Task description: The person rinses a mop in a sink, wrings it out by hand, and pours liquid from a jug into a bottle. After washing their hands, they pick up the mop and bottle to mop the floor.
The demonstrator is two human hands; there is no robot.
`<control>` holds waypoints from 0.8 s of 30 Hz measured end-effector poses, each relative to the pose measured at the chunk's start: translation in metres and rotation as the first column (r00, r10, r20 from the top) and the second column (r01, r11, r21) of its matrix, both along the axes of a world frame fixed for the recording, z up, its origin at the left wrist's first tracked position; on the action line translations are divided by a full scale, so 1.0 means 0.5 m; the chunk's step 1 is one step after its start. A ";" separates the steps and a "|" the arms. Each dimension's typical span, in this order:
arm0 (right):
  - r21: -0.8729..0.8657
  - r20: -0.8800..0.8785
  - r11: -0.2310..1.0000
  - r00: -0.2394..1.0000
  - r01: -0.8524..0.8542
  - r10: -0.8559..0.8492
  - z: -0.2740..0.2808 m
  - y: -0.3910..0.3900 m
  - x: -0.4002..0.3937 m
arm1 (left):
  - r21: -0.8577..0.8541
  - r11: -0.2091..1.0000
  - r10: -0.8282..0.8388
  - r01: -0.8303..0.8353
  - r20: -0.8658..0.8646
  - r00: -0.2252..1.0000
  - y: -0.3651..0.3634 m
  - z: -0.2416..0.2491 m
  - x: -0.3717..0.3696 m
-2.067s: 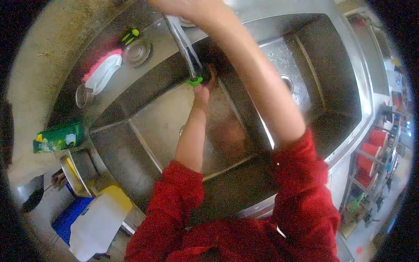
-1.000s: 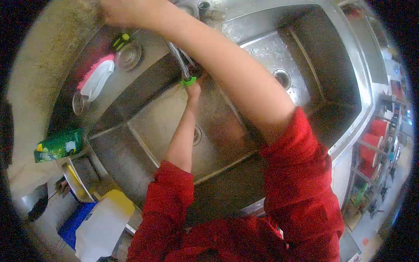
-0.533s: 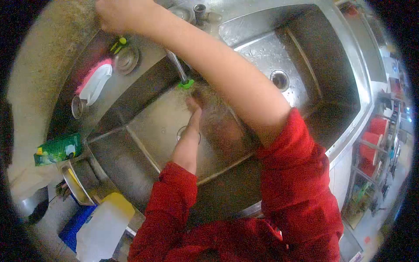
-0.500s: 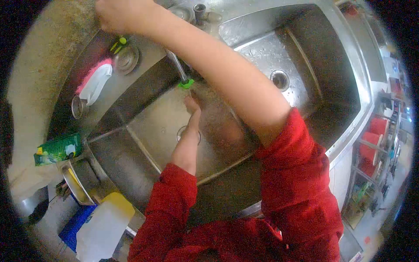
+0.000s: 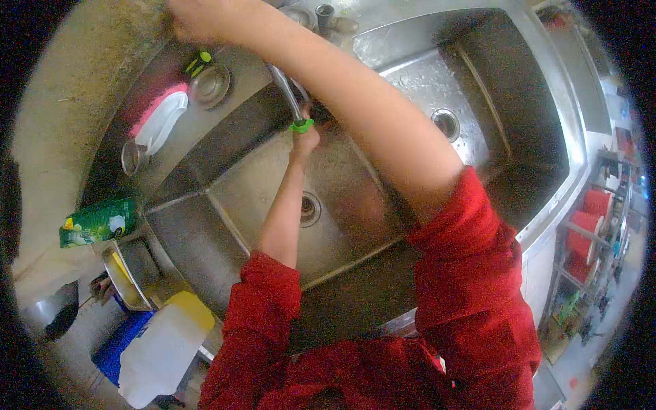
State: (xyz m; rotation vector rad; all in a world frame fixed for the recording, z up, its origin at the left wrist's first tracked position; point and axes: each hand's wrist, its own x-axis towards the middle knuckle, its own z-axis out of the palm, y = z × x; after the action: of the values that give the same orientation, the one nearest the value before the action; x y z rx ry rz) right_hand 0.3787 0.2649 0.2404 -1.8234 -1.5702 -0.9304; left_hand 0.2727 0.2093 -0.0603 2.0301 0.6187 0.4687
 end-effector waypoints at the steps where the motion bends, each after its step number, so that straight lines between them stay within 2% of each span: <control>1: -0.017 -0.017 1.000 1.000 -0.009 0.008 0.003 -0.003 0.000 | 0.055 0.998 0.029 -0.033 0.081 0.996 -0.003 -0.001 0.000; 5: -0.058 -0.026 0.998 0.999 0.021 -0.023 0.005 -0.002 -0.004 | 0.087 0.993 0.070 -0.077 0.080 0.994 -0.024 0.024 -0.014; 7: -0.046 -0.015 0.998 0.999 0.030 -0.031 0.003 0.001 -0.005 | 0.115 0.983 0.151 -0.144 -0.060 0.987 -0.030 0.018 -0.011; 11: -0.043 -0.028 0.999 0.999 0.020 -0.021 0.006 -0.004 -0.005 | 0.161 0.972 0.164 -0.172 0.060 0.985 -0.032 0.007 -0.007; 13: -0.020 -0.011 1.000 1.000 0.018 -0.018 0.003 -0.002 -0.004 | 0.119 0.977 0.184 -0.175 -0.070 0.980 -0.032 -0.004 -0.008; 15: 0.002 0.005 1.000 1.000 0.016 -0.016 0.003 -0.001 -0.004 | 0.093 0.977 0.198 -0.189 -0.100 0.975 -0.022 -0.024 -0.001; 17: -0.049 -0.036 0.999 0.999 0.005 -0.007 0.007 -0.002 -0.005 | 0.066 0.976 0.213 -0.205 -0.131 0.968 -0.020 -0.050 -0.001; 20: 0.000 -0.012 1.000 1.000 -0.013 0.013 -0.002 0.001 0.000 | -0.030 0.977 0.204 -0.211 -0.146 0.968 -0.019 -0.023 -0.005; 22: 0.018 0.015 1.000 1.000 -0.003 0.003 -0.003 0.001 -0.001 | 0.199 0.953 0.245 -0.230 -0.053 0.968 -0.009 -0.063 -0.001; 23: 0.035 0.041 0.999 0.999 0.008 -0.009 -0.004 0.000 -0.002 | 0.200 0.952 0.245 -0.230 -0.055 0.968 -0.008 -0.067 -0.005; 24: 0.035 0.040 0.999 0.999 0.007 -0.008 -0.002 -0.002 -0.004 | 0.118 0.971 0.213 -0.206 -0.054 0.975 -0.009 -0.058 -0.009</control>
State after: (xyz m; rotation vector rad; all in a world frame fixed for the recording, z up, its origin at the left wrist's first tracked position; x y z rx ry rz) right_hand 0.3769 0.2640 0.2395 -1.7982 -1.5620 -0.9974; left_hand 0.2680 0.2048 -0.0891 2.1027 0.8706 0.5737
